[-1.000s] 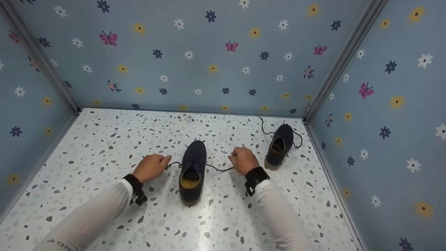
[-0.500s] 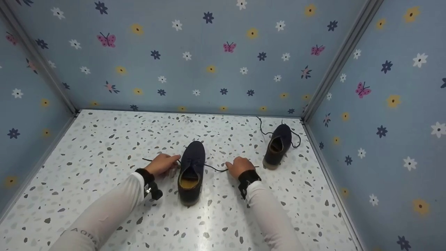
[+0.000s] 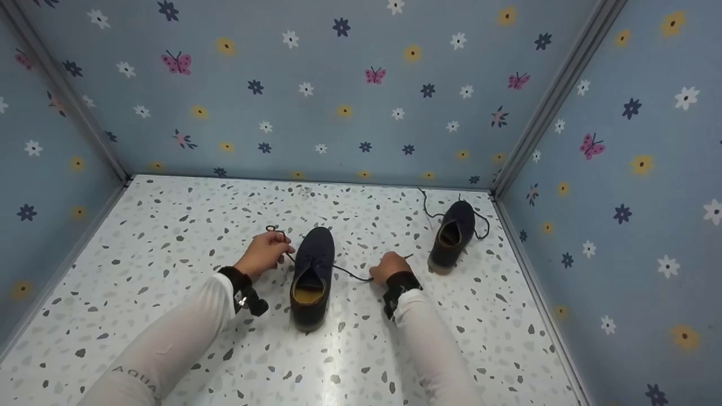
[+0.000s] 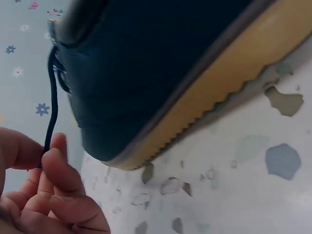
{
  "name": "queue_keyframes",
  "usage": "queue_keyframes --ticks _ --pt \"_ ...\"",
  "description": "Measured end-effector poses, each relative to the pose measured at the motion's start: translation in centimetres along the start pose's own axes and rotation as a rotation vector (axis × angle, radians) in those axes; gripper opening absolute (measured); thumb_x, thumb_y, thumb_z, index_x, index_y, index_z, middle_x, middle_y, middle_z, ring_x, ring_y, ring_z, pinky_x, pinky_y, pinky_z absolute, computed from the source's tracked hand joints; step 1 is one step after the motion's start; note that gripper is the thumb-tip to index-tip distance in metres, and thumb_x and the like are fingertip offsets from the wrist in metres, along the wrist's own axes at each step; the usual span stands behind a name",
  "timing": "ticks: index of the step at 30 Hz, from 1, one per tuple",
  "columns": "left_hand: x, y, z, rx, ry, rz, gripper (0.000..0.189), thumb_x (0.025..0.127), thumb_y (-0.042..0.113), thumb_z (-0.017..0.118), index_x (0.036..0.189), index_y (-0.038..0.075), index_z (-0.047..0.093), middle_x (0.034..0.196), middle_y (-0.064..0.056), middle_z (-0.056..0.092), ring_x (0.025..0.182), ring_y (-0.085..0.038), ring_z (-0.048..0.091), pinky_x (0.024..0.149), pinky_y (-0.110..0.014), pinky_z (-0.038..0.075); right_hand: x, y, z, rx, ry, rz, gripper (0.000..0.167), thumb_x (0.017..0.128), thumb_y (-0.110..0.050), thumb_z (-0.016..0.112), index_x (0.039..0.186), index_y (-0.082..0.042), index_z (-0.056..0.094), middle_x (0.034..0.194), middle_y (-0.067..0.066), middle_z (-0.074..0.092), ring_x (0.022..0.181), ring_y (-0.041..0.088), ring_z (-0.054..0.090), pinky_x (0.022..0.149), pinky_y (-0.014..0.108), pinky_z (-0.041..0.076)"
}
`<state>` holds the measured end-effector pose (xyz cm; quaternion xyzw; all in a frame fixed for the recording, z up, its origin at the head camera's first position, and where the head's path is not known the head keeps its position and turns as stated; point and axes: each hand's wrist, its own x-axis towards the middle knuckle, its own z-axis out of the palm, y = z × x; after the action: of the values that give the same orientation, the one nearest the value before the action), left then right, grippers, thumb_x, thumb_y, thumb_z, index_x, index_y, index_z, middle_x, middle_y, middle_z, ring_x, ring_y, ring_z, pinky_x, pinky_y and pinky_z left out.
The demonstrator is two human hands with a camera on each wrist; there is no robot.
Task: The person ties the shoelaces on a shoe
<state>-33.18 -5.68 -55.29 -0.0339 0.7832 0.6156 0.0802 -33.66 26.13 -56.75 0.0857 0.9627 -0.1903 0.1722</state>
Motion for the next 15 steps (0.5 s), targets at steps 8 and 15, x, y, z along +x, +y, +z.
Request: queue_keyframes --ticks 8,15 --pt "-0.4 2.4 -0.2 -0.126 0.027 0.095 0.025 0.102 0.014 0.059 0.124 0.004 0.063 0.090 -0.009 0.075 0.067 -0.013 0.057 0.067 -0.026 0.047 -0.6 -0.2 -0.1 -0.018 0.017 -0.053 0.031 0.091 -0.029 0.067 0.101 0.001 0.070 0.091 0.011 0.068 0.079 0.025 0.061 0.073 0.037 0.052" --pt "-0.5 4.3 -0.5 -0.197 -0.008 0.165 0.025 0.105 0.016 0.061 0.124 0.001 0.066 0.084 -0.005 0.070 0.070 -0.017 0.060 0.068 -0.027 0.049 -0.1 -0.3 -1.6 0.339 0.097 -0.115 0.019 0.093 -0.020 0.059 0.080 -0.010 0.069 0.077 0.000 0.072 0.066 0.014 0.058 0.058 0.025 0.044"
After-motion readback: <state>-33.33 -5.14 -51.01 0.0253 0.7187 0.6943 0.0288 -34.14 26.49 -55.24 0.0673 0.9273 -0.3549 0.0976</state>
